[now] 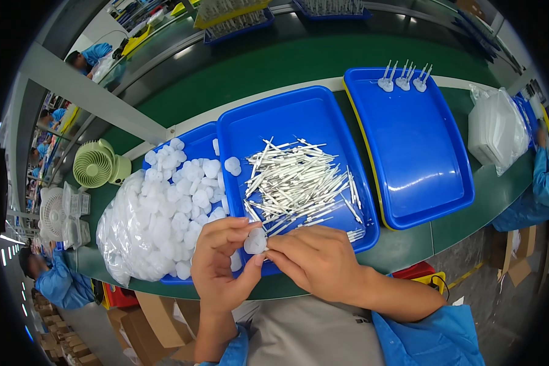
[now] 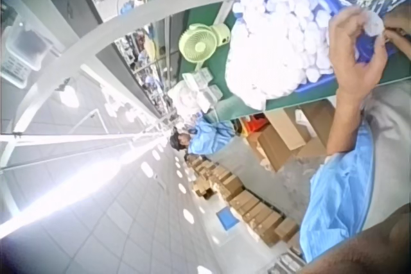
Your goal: The person repeatedly picks a white plastic cap from a blue tray and a white stick from a second tray, then inserts the stick into the cap. The assembled units are placed into a third blue tray. The process is repeated continuously throughout the clip.
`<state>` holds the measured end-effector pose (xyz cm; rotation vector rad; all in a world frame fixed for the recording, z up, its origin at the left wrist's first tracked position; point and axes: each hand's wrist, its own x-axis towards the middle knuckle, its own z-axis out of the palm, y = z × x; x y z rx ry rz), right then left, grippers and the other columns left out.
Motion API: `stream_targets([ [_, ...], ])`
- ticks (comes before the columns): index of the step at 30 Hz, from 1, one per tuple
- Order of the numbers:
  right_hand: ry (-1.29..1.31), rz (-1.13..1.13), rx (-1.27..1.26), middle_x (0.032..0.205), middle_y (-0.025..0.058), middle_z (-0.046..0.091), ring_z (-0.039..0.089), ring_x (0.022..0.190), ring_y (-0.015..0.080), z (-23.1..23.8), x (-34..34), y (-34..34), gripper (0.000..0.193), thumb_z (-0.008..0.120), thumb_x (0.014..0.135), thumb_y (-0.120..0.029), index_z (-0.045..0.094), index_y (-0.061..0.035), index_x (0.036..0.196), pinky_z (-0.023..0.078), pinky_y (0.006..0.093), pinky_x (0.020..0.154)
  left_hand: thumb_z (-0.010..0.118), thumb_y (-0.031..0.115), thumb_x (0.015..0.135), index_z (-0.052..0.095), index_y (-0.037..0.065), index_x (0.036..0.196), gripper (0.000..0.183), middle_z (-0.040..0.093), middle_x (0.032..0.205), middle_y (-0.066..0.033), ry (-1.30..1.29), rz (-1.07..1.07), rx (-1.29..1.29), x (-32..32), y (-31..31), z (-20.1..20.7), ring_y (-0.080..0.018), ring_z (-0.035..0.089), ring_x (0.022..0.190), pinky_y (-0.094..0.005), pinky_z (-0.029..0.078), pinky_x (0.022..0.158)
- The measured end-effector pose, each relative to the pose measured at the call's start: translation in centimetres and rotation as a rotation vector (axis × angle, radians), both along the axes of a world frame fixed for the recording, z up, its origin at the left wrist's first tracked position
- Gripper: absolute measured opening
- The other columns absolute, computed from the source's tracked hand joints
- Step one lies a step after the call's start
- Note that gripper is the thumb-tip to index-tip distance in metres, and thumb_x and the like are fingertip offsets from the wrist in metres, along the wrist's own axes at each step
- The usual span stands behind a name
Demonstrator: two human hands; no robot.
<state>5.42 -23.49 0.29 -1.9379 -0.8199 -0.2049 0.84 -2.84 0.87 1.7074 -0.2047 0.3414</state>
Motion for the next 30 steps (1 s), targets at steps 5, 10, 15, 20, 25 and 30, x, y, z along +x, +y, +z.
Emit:
stream_targets([
  [5,-0.02,0.002,0.006,0.092,0.0109,0.079,0.078,0.078,0.0313,0.1,0.0,-0.1,0.022,0.088,0.093,-0.01,0.08,-0.0024,0.112,0.062,0.041,0.071,0.08,-0.015,0.086,0.076,-0.007,0.121,0.036,0.07,0.132,-0.0239,-0.063,-0.048,0.209,0.2,0.8,0.6,-0.034,0.076,0.125,-0.0404,0.062,0.106],
  [10,-0.023,0.012,0.02,0.095,0.0112,0.08,0.078,0.079,0.0316,0.0,-0.2,-0.1,0.022,0.087,0.094,-0.01,0.079,-0.0025,0.113,0.06,0.0417,0.071,0.079,-0.016,0.087,0.075,-0.008,0.127,0.04,0.069,0.134,-0.0245,-0.067,-0.055,0.237,0.1,0.4,1.3,-0.034,0.076,0.125,-0.0397,0.063,0.106],
  [15,0.055,0.048,-0.188,0.108,0.0105,0.078,0.074,0.1,0.0324,1.8,1.0,-1.5,0.026,0.085,0.094,-0.014,0.079,-0.0043,0.117,0.057,0.0456,0.085,0.076,-0.016,0.094,0.073,-0.009,0.125,0.033,0.065,0.143,-0.0248,0.029,-0.01,0.093,-0.3,0.9,-0.1,-0.0348,0.075,0.128,-0.0399,0.063,0.107],
  [20,0.063,-0.031,-0.632,0.109,0.0091,0.071,0.065,0.112,0.0319,2.2,1.5,-3.7,0.019,0.084,0.092,-0.015,0.077,-0.0066,0.107,0.052,0.0481,0.092,0.075,-0.011,0.101,0.071,-0.009,0.122,0.021,0.063,0.145,-0.0234,0.102,0.025,-0.082,-0.4,0.9,-0.7,-0.035,0.073,0.132,-0.0396,0.062,0.106],
  [25,0.142,0.009,-0.472,0.102,0.0102,0.069,0.067,0.104,0.033,1.4,2.0,-3.7,0.015,0.085,0.092,-0.01,0.073,-0.006,0.1,0.054,0.0468,0.088,0.075,-0.006,0.105,0.072,-0.004,0.121,0.016,0.072,0.133,-0.0179,0.056,0.118,0.138,0.2,1.1,-0.8,-0.0218,0.075,0.117,-0.0317,0.064,0.092],
  [30,0.193,0.057,-0.099,0.097,0.0121,0.072,0.072,0.092,0.0343,1.9,2.0,-1.9,0.015,0.085,0.094,-0.008,0.073,-0.0044,0.103,0.057,0.0466,0.08,0.067,0.002,0.113,0.064,-0.005,0.132,0.02,0.076,0.123,-0.0164,0.263,0.104,-0.17,-0.4,0.2,-1.4,-0.0199,0.078,0.106,-0.0299,0.063,0.085],
])
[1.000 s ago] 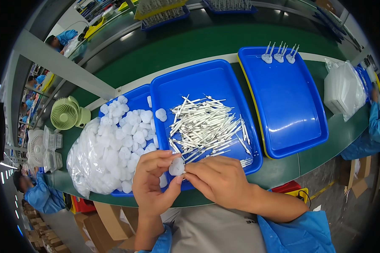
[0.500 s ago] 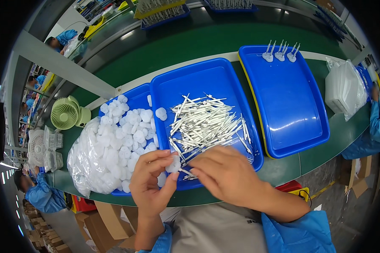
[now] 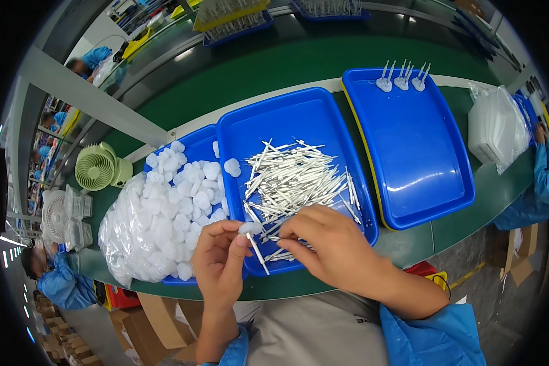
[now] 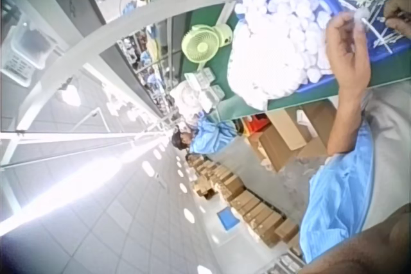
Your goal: The person repeatedly picks a white plastic cap from a blue tray and a white stick from a second tray, then inserts the stick into the cap. The assembled units are placed into a third blue tray. The process is repeated continuously throughout the clip.
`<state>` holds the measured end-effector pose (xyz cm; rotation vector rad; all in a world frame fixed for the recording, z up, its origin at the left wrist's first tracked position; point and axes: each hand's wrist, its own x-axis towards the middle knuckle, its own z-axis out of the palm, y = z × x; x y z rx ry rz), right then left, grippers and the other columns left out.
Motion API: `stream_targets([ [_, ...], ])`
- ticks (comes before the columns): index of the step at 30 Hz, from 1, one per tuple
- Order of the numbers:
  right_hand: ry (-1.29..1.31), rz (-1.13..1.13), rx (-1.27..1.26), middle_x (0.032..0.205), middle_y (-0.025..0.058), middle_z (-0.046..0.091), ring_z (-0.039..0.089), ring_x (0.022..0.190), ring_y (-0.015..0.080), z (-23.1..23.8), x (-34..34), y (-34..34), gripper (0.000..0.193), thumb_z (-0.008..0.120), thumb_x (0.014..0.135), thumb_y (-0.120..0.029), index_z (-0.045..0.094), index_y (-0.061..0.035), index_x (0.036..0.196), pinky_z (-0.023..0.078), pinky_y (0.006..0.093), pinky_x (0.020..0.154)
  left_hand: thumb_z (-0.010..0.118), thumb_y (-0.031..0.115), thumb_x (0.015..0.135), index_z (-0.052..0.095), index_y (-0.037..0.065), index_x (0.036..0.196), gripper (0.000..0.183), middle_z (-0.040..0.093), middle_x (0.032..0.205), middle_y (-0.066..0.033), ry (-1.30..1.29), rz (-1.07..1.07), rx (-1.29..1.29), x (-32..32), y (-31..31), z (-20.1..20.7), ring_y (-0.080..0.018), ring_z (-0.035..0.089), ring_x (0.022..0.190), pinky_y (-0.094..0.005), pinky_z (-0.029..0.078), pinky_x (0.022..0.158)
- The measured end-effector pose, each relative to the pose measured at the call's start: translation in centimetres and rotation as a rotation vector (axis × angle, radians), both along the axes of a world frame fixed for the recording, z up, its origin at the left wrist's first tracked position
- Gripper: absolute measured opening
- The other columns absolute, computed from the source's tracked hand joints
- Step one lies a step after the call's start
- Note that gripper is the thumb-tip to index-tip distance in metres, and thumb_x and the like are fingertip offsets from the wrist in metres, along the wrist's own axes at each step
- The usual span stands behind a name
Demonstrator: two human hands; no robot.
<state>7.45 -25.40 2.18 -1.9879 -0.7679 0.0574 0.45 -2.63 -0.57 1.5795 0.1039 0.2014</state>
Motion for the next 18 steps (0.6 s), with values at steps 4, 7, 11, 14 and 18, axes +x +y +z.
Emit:
stream_targets([
  [4,-0.064,-0.026,0.005,0.095,0.0129,0.073,0.073,0.087,0.0343,-0.3,-0.4,1.0,0.014,0.084,0.096,-0.009,0.074,-0.004,0.105,0.057,0.046,0.075,0.066,0.001,0.114,0.061,-0.007,0.14,0.028,0.077,0.122,-0.0185,0.062,0.0,-0.128,0.0,-1.0,1.1,-0.0221,0.08,0.1,-0.0329,0.066,0.086],
  [7,-0.066,-0.042,0.009,0.092,0.013,0.073,0.073,0.085,0.0344,-0.5,-0.5,1.0,0.012,0.083,0.097,-0.008,0.074,-0.004,0.104,0.057,0.0456,0.074,0.065,0.0,0.114,0.06,-0.008,0.145,0.033,0.077,0.124,-0.0193,0.069,-0.003,-0.142,0.0,-1.0,1.1,-0.024,0.081,0.102,-0.035,0.067,0.088],
  [11,-0.015,-0.038,0.02,0.087,0.0132,0.072,0.073,0.079,0.0337,-0.4,-0.6,0.8,0.007,0.08,0.098,-0.006,0.075,-0.003,0.102,0.057,0.045,0.071,0.065,-0.001,0.113,0.06,-0.009,0.147,0.035,0.078,0.125,-0.02,0.065,-0.007,-0.152,-0.2,-1.1,1.0,-0.0254,0.082,0.105,-0.0357,0.066,0.092],
  [14,0.11,-0.041,0.044,0.086,0.0138,0.073,0.073,0.075,0.0312,0.0,-0.7,0.7,0.006,0.078,0.1,-0.006,0.075,-0.0016,0.102,0.055,0.0428,0.067,0.066,-0.003,0.112,0.063,-0.01,0.142,0.03,0.076,0.125,-0.0178,0.074,-0.045,-0.124,-0.3,-0.8,0.7,-0.025,0.08,0.109,-0.0344,0.063,0.097],
  [18,0.309,-0.053,0.091,0.087,0.0143,0.075,0.074,0.072,0.0264,0.1,-1.1,0.7,0.009,0.079,0.103,-0.008,0.075,-0.0005,0.106,0.054,0.0385,0.063,0.066,-0.011,0.108,0.068,-0.007,0.137,0.029,0.069,0.132,-0.0145,-0.005,-0.083,-0.036,-0.2,-0.4,0.4,-0.0214,0.076,0.119,-0.0317,0.062,0.1],
])
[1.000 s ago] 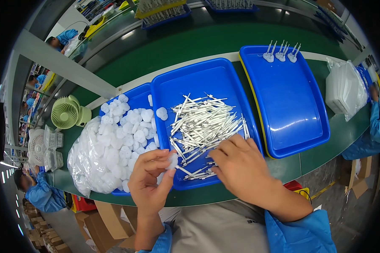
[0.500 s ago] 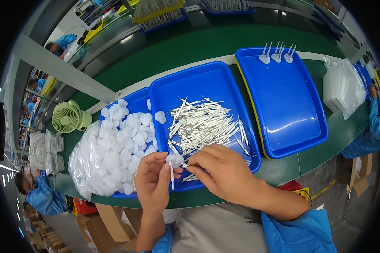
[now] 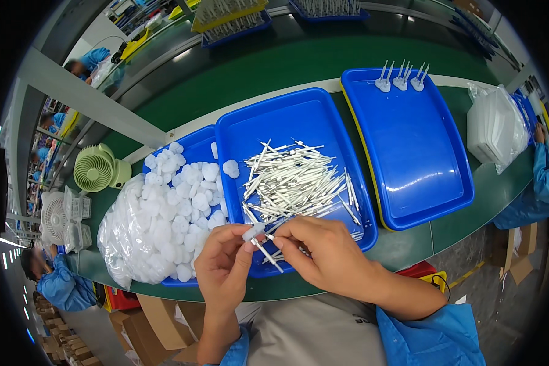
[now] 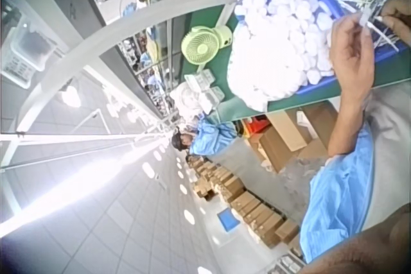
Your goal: The person repeatedly picks a white plastic cap from a blue tray and a white stick from a second tray, then inserts the stick into the cap. The assembled units are placed into a third blue tray. The process is repeated continuously throughout the clip.
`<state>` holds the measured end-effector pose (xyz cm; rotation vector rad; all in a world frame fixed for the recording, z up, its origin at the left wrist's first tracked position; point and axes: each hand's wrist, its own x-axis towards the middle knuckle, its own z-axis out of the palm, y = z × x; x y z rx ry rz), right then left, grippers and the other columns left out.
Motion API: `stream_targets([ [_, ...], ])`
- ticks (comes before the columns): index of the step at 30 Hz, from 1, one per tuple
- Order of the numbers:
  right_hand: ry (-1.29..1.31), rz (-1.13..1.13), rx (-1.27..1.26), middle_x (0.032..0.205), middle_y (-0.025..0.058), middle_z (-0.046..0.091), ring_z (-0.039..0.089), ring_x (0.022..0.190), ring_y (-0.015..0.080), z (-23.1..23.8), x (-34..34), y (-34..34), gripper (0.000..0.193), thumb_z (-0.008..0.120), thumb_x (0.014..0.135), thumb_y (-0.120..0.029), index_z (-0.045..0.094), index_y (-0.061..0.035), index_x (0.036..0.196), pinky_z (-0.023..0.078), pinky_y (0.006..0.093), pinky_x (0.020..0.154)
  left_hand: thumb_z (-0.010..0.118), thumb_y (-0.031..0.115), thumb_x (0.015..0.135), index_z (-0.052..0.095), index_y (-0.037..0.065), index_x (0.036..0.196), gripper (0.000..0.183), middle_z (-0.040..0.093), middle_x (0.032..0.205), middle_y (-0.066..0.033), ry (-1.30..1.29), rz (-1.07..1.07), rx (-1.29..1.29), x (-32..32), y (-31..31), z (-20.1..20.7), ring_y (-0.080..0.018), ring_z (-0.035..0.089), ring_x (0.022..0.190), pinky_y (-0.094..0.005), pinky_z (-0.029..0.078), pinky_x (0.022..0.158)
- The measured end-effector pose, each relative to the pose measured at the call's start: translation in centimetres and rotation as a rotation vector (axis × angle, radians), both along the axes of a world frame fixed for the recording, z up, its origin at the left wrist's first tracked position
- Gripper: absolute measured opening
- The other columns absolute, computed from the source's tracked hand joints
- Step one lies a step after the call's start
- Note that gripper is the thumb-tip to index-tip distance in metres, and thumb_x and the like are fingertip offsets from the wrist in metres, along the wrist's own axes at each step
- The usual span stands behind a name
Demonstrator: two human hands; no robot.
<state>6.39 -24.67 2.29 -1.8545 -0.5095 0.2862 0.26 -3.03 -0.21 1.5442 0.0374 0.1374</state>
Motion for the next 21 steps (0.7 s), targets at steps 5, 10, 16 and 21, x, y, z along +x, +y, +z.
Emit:
stream_targets([
  [5,0.003,0.011,0.059,0.085,0.0125,0.076,0.072,0.068,0.0219,-0.7,-0.3,0.3,0.015,0.084,0.103,-0.012,0.078,-0.0008,0.111,0.053,0.0354,0.061,0.068,-0.015,0.104,0.071,-0.007,0.133,0.03,0.066,0.134,-0.0143,-0.02,0.021,-0.018,-0.1,0.3,-0.2,-0.0206,0.074,0.121,-0.0323,0.062,0.102],
  [10,0.02,-0.062,0.125,0.084,0.0118,0.076,0.071,0.066,0.0192,-1.7,-0.7,0.8,0.014,0.085,0.102,-0.011,0.08,-0.0012,0.11,0.053,0.0333,0.06,0.063,-0.017,0.104,0.068,-0.01,0.13,0.027,0.067,0.132,-0.0158,-0.003,0.028,-0.039,-0.1,0.0,0.4,-0.0224,0.075,0.117,-0.0341,0.061,0.102],
  [16,-0.087,-0.057,0.068,0.085,0.0114,0.076,0.072,0.068,0.0193,-1.6,-0.6,1.1,0.013,0.085,0.101,-0.01,0.079,-0.0012,0.109,0.054,0.034,0.06,0.072,-0.014,0.101,0.071,-0.006,0.128,0.028,0.067,0.131,-0.013,0.004,-0.027,-0.031,0.1,0.2,0.5,-0.0191,0.075,0.118,-0.0319,0.064,0.1],
  [21,-0.195,-0.018,0.027,0.085,0.0115,0.075,0.073,0.069,0.0214,-1.5,-0.6,1.0,0.013,0.085,0.1,-0.009,0.078,-0.0019,0.109,0.055,0.0355,0.06,0.075,-0.009,0.104,0.069,-0.008,0.123,0.021,0.07,0.123,-0.0114,0.053,0.005,0.013,0.2,-0.2,0.4,-0.0164,0.076,0.108,-0.0286,0.063,0.091],
])
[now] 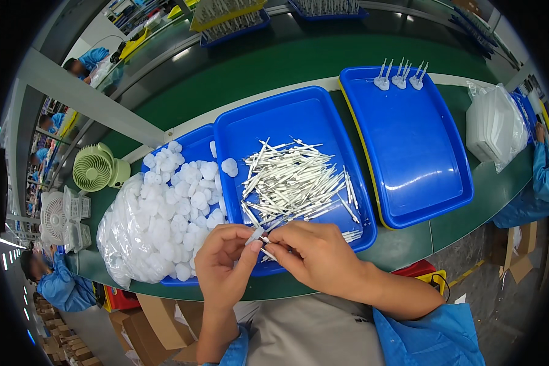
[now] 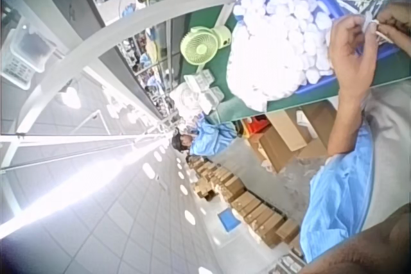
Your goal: The person repeatedly picks a white plastic cap from a blue tray and a white stick from a second tray, then inserts the stick into the cap. The assembled units are placed into a third blue tray. The process is repeated continuously throughout the clip.
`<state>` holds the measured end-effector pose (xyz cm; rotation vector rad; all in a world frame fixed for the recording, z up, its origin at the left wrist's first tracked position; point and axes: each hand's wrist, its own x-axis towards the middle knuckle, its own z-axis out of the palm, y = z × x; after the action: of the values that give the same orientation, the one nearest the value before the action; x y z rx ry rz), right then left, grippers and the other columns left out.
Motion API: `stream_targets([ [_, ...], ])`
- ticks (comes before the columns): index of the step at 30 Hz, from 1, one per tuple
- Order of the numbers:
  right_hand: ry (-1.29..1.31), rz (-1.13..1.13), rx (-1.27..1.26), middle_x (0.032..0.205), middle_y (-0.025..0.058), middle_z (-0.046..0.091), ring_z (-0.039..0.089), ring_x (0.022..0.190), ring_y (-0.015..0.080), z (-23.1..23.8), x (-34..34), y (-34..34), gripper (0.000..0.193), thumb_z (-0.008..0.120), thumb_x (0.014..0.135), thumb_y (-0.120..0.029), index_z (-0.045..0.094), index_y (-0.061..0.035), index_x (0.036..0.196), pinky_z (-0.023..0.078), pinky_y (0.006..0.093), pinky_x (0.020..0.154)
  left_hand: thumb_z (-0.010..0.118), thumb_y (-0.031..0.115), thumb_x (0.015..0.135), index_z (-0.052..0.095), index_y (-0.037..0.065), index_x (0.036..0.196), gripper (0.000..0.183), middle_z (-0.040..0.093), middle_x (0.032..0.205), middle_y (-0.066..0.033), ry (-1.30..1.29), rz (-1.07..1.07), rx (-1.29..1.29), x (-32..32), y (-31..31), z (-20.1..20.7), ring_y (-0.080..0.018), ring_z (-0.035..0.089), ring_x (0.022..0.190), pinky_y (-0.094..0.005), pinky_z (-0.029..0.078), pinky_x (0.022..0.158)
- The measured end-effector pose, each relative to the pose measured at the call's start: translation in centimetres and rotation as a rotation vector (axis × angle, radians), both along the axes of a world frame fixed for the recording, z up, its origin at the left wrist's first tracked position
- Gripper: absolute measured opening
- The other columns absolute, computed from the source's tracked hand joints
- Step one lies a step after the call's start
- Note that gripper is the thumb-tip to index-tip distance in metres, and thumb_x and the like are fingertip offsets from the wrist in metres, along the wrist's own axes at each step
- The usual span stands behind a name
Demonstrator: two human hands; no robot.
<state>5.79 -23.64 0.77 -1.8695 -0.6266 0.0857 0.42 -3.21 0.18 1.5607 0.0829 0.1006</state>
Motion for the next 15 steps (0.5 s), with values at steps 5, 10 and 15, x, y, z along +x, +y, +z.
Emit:
stream_targets([
  [5,0.132,-0.014,0.051,0.087,0.0132,0.075,0.074,0.07,0.0266,0.38,-0.86,-0.1,0.014,0.084,0.099,-0.008,0.077,-0.0019,0.11,0.055,0.0383,0.06,0.079,-0.008,0.101,0.072,-0.006,0.117,0.018,0.071,0.113,-0.009,0.028,0.004,-0.03,0.06,0.12,0.15,-0.0157,0.078,0.103,-0.0296,0.067,0.088],
  [10,-0.091,-0.008,-0.029,0.087,0.0128,0.071,0.072,0.07,0.0316,-0.17,-0.72,0.24,0.011,0.08,0.1,-0.005,0.072,-0.0018,0.107,0.054,0.0428,0.059,0.078,-0.009,0.1,0.072,-0.006,0.116,0.017,0.072,0.114,-0.0098,-0.096,-0.025,0.221,0.23,0.29,-0.27,-0.0146,0.076,0.098,-0.0289,0.065,0.086],
  [15,-0.156,0.035,-0.158,0.085,0.0128,0.066,0.068,0.07,0.0366,0.39,-0.09,0.23,0.011,0.077,0.101,-0.004,0.067,-0.0015,0.103,0.054,0.0477,0.059,0.076,-0.012,0.1,0.072,-0.008,0.117,0.018,0.07,0.116,-0.0101,-0.143,-0.047,0.421,0.16,0.29,-0.44,-0.0145,0.075,0.1,-0.0286,0.065,0.086],
])
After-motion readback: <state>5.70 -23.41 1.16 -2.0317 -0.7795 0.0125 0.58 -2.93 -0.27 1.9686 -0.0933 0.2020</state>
